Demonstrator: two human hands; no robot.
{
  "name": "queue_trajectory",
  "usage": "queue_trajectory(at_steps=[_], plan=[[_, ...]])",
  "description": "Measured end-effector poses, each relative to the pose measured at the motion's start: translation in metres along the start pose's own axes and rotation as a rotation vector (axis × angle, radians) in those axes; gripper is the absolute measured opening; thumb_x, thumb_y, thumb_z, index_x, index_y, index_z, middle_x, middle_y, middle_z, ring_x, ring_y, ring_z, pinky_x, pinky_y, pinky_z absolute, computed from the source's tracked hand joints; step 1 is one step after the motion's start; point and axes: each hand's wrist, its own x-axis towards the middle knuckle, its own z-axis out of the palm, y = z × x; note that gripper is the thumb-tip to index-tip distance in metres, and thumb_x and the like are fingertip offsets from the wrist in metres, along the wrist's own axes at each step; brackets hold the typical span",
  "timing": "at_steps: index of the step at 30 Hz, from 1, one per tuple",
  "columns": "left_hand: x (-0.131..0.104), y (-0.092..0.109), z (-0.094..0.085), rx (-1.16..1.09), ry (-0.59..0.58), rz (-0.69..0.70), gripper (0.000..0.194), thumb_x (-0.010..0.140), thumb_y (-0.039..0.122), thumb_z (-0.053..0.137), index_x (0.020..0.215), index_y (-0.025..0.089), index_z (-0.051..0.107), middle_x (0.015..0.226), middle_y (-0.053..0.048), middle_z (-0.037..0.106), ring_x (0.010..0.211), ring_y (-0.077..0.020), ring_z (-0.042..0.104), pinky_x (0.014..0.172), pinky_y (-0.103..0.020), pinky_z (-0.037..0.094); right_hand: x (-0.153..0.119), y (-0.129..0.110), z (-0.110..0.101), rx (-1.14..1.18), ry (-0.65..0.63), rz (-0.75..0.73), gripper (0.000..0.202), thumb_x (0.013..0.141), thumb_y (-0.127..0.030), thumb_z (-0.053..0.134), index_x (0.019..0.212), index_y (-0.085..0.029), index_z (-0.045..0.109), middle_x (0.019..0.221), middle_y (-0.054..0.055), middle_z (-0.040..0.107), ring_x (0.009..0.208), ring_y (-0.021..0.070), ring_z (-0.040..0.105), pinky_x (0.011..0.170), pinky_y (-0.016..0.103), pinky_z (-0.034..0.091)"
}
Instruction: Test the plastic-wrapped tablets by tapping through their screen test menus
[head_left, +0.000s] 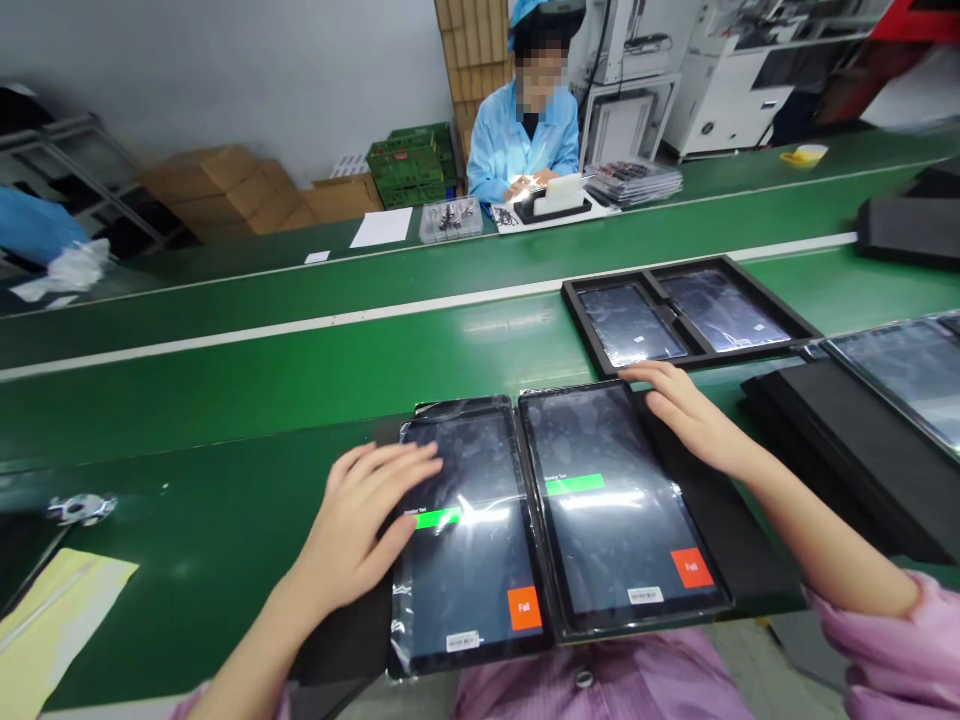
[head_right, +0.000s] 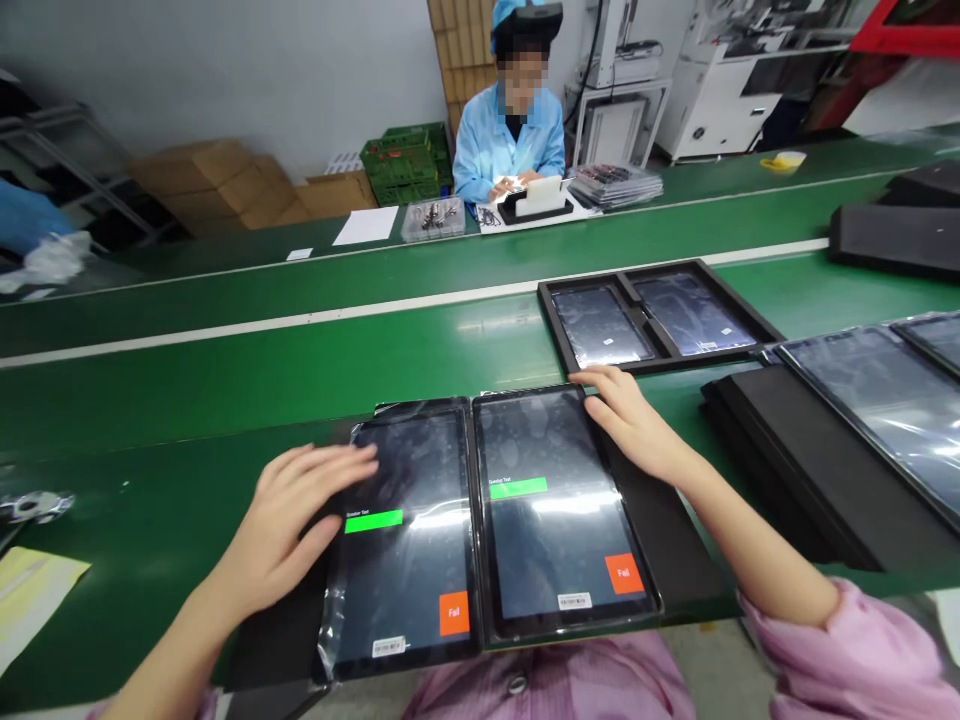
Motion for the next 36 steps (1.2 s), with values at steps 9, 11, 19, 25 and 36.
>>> queue_trajectory(at_steps=[9,11,19,25,36], plan=[[0.163,-0.012,0.033,-0.277,-0.559,-0.237,0.039,0.102,0.031,0.043,0.107,0.019,0.08,0.114,-0.006,0.08,0.105,-0.0244,0.074,0.094,-0.029,0.052,0.093,0.01,0.022,0.27,-0.529,0.269,0.066,0.076,-0.078,0.065,0.093,-0.017,0.082,0.1,0.011,0.078,0.1,0.0344,0.07,0.099,0.048,0.053],[0.162,-0.013,0.036,-0.284,-0.54,-0.236,0.036,0.1,0.026,0.046,0.098,0.019,0.081,0.106,-0.005,0.081,0.096,-0.0229,0.076,0.088,-0.028,0.052,0.089,0.011,0.021,0.285,-0.528,0.199,0.056,0.081,-0.069,0.065,0.097,-0.018,0.081,0.105,0.01,0.078,0.103,0.0333,0.07,0.101,0.046,0.053],[0.149,-0.013,0.025,-0.385,-0.584,-0.184,0.029,0.091,0.031,0.07,0.118,0.026,0.078,0.115,-0.001,0.08,0.101,-0.025,0.074,0.076,-0.026,0.05,0.073,0.008,0.011,0.262,-0.577,0.147,0.067,0.075,-0.064,0.081,0.126,-0.02,0.075,0.13,0.012,0.072,0.122,0.0375,0.065,0.111,0.048,0.049],[0.152,-0.015,0.028,-0.402,-0.571,-0.227,0.034,0.1,0.018,0.049,0.113,0.024,0.08,0.116,-0.002,0.079,0.101,-0.0224,0.075,0.083,-0.026,0.049,0.076,0.006,0.016,0.266,-0.535,0.204,0.052,0.086,-0.064,0.068,0.111,-0.019,0.079,0.12,0.012,0.075,0.115,0.0346,0.068,0.105,0.044,0.052],[0.146,-0.022,0.023,-0.477,-0.582,-0.112,0.037,0.107,0.032,0.042,0.123,0.029,0.075,0.123,0.0,0.077,0.11,-0.0233,0.073,0.094,-0.029,0.051,0.078,0.012,0.02,0.417,-0.501,0.333,0.064,0.084,-0.075,0.065,0.103,-0.017,0.082,0.11,0.012,0.078,0.104,0.0327,0.07,0.096,0.044,0.054]])
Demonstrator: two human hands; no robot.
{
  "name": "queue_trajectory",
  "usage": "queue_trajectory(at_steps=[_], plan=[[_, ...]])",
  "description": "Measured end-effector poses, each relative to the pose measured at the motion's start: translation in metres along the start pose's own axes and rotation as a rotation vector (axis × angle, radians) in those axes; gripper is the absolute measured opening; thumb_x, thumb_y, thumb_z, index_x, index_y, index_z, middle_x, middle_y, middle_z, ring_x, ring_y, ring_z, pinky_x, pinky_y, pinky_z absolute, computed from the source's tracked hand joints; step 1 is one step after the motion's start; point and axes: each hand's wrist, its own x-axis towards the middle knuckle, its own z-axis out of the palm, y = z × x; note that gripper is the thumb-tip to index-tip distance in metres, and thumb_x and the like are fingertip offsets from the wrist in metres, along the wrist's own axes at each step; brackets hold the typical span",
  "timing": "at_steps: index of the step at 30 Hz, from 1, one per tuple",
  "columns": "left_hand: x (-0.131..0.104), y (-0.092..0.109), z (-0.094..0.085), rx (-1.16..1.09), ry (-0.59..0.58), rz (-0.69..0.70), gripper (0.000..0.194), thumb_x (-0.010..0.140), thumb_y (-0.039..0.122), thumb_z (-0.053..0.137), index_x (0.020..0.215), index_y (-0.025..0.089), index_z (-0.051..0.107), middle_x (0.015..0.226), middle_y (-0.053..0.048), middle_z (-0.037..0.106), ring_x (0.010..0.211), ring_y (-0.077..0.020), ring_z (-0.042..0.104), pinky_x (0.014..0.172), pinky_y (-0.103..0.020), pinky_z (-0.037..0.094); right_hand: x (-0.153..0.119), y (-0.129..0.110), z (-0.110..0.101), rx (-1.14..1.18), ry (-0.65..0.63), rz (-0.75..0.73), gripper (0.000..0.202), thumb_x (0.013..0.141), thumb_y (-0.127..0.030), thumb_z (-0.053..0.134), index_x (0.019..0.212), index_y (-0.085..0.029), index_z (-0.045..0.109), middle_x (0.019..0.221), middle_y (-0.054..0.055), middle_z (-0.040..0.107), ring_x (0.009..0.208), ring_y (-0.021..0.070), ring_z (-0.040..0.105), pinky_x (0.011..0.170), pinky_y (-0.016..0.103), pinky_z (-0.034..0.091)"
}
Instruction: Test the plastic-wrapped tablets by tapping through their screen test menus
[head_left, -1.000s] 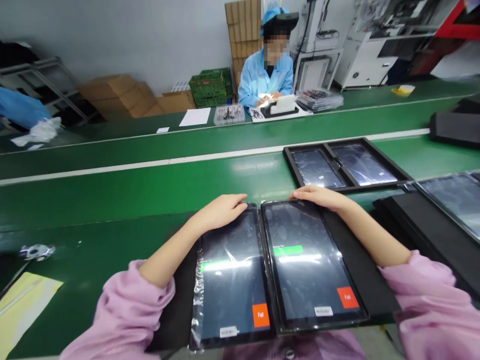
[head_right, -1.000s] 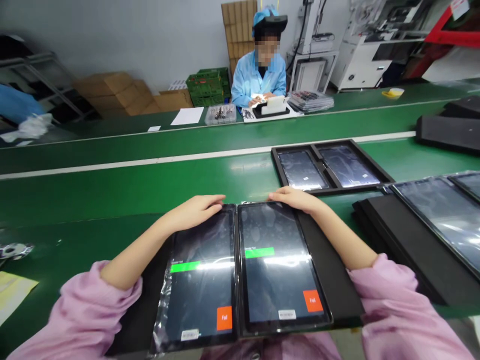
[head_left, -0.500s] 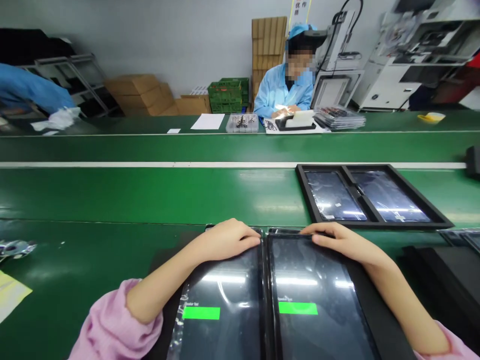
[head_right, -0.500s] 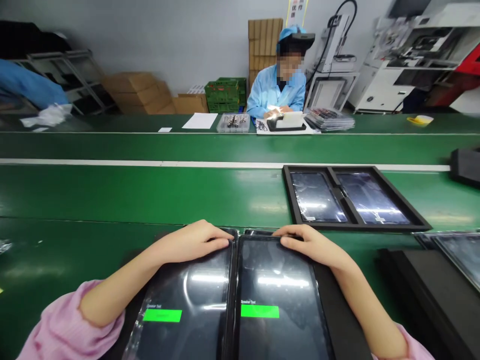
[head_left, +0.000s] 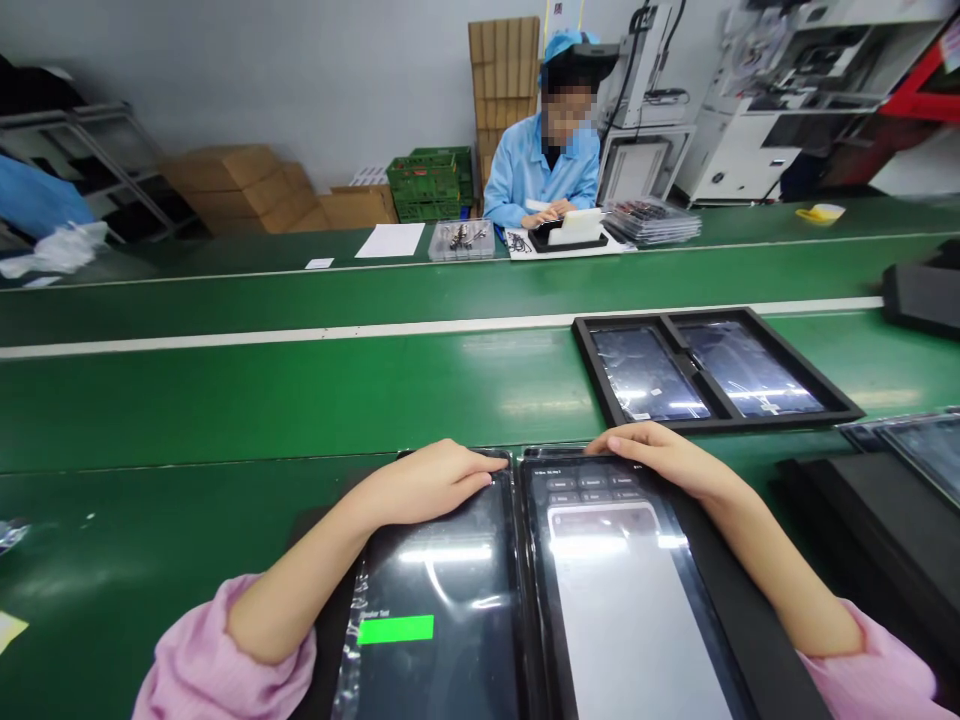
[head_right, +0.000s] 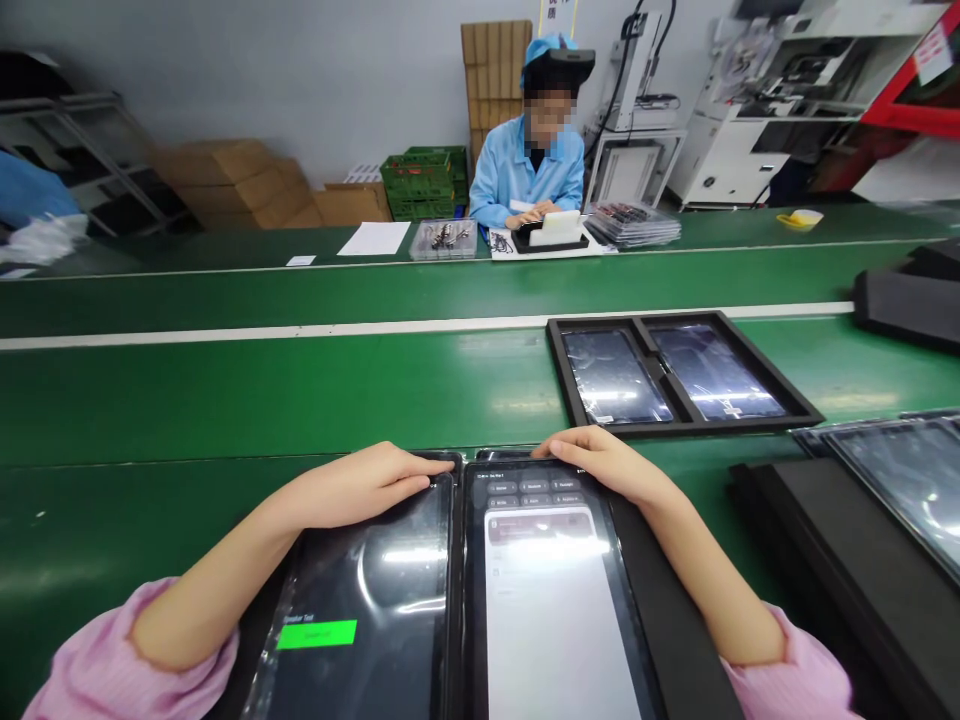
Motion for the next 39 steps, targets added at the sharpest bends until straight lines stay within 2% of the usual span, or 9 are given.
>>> queue_trajectory(at_steps=[6,10,13,15,19,24,29,34,39], plan=[[-0.002,-0.004,0.001,0.04,-0.035,-0.026,0.04,0.099,0.034,0.057,0.137,0.029,0.069,0.135,-0.003,0.072,0.117,-0.0274,0.071,0.097,-0.032,0.053,0.001,0.004,-0.001,0.007,-0.022,-0.029,0.049,0.084,-0.061,0.068,0.104,-0.019,0.082,0.109,0.01,0.078,0.1,0.0307,0.07,0.093,0.043,0.055],[-0.009,-0.005,0.001,0.085,-0.056,-0.016,0.092,0.079,0.052,0.082,0.157,0.022,0.046,0.157,-0.011,0.053,0.138,-0.0347,0.056,0.11,-0.038,0.048,-0.002,-0.003,-0.004,-0.02,-0.071,-0.111,0.041,0.081,-0.049,0.072,0.108,-0.02,0.08,0.114,0.008,0.077,0.107,0.0311,0.069,0.098,0.042,0.053],[-0.009,-0.003,0.001,0.006,-0.041,-0.056,0.055,0.102,0.048,0.053,0.151,0.024,0.055,0.155,-0.005,0.055,0.137,-0.0275,0.058,0.112,-0.034,0.046,-0.004,-0.005,-0.006,-0.083,-0.092,-0.155,0.042,0.076,-0.044,0.077,0.111,-0.02,0.079,0.113,0.007,0.076,0.105,0.0304,0.069,0.098,0.041,0.053],[-0.008,-0.001,-0.001,-0.015,-0.047,-0.07,0.047,0.107,0.035,0.038,0.147,0.024,0.059,0.153,-0.003,0.057,0.136,-0.024,0.06,0.112,-0.032,0.046,-0.003,-0.004,-0.007,-0.091,-0.096,-0.15,0.046,0.076,-0.05,0.079,0.111,-0.02,0.078,0.111,0.008,0.076,0.103,0.03,0.069,0.097,0.041,0.053],[-0.007,-0.003,0.0,0.085,-0.096,-0.094,0.055,0.102,0.023,0.041,0.156,0.021,0.049,0.159,-0.003,0.049,0.141,-0.0248,0.055,0.116,-0.035,0.044,-0.002,-0.001,-0.005,0.005,-0.093,-0.087,0.062,0.081,-0.071,0.073,0.111,-0.017,0.079,0.112,0.011,0.076,0.103,0.0303,0.07,0.096,0.043,0.054],[-0.011,-0.002,0.003,0.169,-0.084,-0.102,0.065,0.096,0.021,0.05,0.16,0.021,0.04,0.163,-0.005,0.042,0.139,-0.0285,0.057,0.113,-0.038,0.047,-0.003,0.001,-0.001,0.114,-0.036,-0.066,0.069,0.082,-0.082,0.066,0.104,-0.018,0.081,0.113,0.012,0.077,0.108,0.0318,0.07,0.103,0.044,0.052],[-0.013,0.005,0.009,0.1,0.017,-0.189,0.051,0.106,0.036,0.034,0.15,0.02,0.055,0.156,-0.006,0.054,0.138,-0.0268,0.058,0.112,-0.038,0.047,-0.003,0.003,0.001,0.216,-0.059,-0.003,0.073,0.085,-0.086,0.057,0.105,-0.02,0.08,0.106,0.011,0.079,0.098,0.0298,0.073,0.096,0.045,0.056],[-0.015,0.009,0.021,0.304,0.114,-0.271,0.047,0.105,0.038,0.033,0.127,0.014,0.067,0.127,-0.016,0.072,0.116,-0.031,0.068,0.101,-0.042,0.051,-0.002,0.006,0.001,0.214,-0.056,0.002,0.075,0.086,-0.087,0.054,0.103,-0.019,0.081,0.107,0.011,0.079,0.103,0.0311,0.073,0.099,0.046,0.055],[-0.023,0.011,0.003,0.092,0.065,-0.321,0.038,0.102,0.042,0.034,0.11,0.022,0.065,0.113,-0.007,0.072,0.102,-0.0242,0.068,0.091,-0.035,0.052,-0.001,0.003,0.002,0.243,-0.047,0.002,0.076,0.083,-0.088,0.056,0.101,-0.019,0.081,0.107,0.011,0.079,0.104,0.0313,0.073,0.101,0.046,0.054]])
